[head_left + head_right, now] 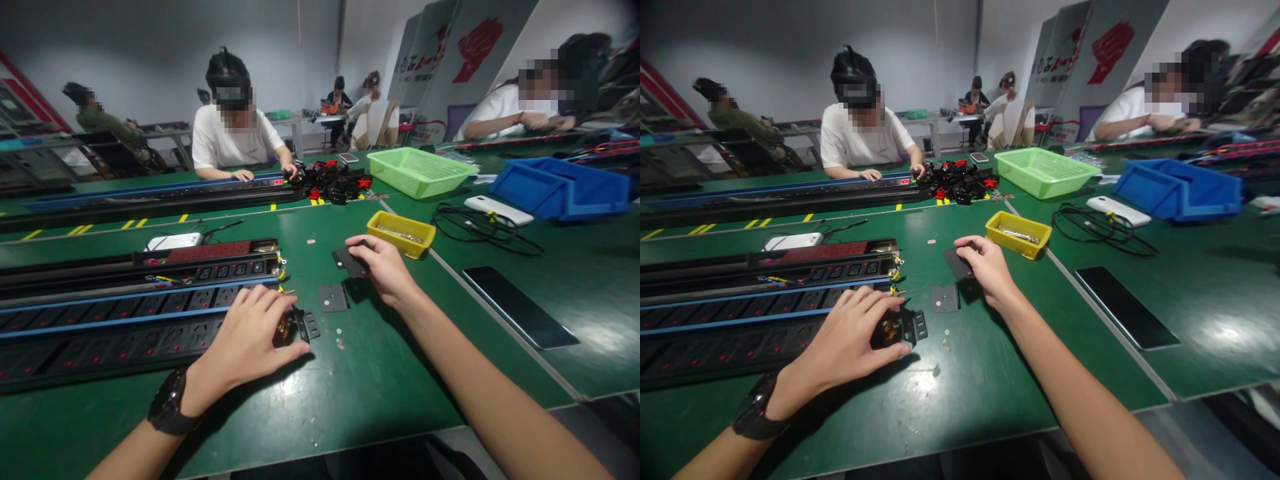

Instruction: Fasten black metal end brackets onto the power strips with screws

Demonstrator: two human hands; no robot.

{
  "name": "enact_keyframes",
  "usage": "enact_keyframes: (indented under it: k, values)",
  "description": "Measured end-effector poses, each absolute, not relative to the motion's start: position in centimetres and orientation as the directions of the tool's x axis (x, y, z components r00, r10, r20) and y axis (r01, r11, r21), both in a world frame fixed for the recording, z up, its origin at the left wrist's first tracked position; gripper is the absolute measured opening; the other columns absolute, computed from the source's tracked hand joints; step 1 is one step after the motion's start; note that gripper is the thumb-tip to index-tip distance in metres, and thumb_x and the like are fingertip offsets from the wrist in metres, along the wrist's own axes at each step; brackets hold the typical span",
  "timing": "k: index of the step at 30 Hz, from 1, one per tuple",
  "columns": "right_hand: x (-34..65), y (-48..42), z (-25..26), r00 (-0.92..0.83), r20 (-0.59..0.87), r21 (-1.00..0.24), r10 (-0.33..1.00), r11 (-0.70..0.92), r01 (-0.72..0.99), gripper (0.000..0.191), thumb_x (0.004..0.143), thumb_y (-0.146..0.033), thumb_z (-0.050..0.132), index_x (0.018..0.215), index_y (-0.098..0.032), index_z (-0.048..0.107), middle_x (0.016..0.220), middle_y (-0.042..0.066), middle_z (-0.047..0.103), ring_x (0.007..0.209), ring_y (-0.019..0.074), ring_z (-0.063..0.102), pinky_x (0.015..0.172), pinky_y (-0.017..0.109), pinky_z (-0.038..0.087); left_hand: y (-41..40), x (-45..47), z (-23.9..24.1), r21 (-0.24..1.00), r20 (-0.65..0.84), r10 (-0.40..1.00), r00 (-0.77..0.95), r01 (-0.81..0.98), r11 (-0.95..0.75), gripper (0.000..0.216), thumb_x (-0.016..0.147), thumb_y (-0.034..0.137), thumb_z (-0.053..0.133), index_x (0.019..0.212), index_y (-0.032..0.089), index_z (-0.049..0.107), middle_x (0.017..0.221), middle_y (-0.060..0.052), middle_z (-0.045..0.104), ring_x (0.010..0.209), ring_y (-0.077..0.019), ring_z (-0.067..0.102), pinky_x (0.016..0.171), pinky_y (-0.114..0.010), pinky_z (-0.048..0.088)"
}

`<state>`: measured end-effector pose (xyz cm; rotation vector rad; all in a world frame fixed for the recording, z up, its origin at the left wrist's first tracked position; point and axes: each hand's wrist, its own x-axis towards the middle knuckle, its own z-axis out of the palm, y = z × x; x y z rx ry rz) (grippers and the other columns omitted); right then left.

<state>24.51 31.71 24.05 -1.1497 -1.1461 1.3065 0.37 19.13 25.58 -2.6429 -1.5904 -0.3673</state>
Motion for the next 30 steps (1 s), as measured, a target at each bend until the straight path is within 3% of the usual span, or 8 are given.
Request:
enact_keyframes:
  k: [8, 30]
  values:
    - [24.49, 31.67, 24.16, -0.027, -0.028, -0.995, 0.999, -0.030, -0.095, 0.028, 0.063, -0.035, 0.074, 0.087, -0.021, 0.073, 0.076, -0.001, 0.065, 0.061, 0.0137, 0.055, 0.046, 0.022, 0.038, 19.39, 0.47, 24.58, 0.064, 0.211, 0.878, 0.431, 0.890, -0.452, 0.061, 0.086, 0.067, 0.067, 0.122, 0.018, 0.064, 0.120, -0.011, 0.064, 0.107, -0.0316, 0.055, 0.088, -0.046, 0.039]
    - [24.59, 31.69, 24.20, -0.018, -0.002, -0.998, 1.000, -0.003, -0.069, 0.026, 0.064, -0.035, 0.073, 0.086, -0.022, 0.073, 0.077, 0.000, 0.066, 0.063, 0.0152, 0.057, 0.049, 0.024, 0.040, 19.52, 0.35, 24.74, 0.207, 0.225, 0.878, 0.422, 0.860, -0.467, 0.050, 0.086, 0.055, 0.071, 0.121, 0.020, 0.062, 0.123, -0.009, 0.064, 0.110, -0.0296, 0.056, 0.093, -0.045, 0.044]
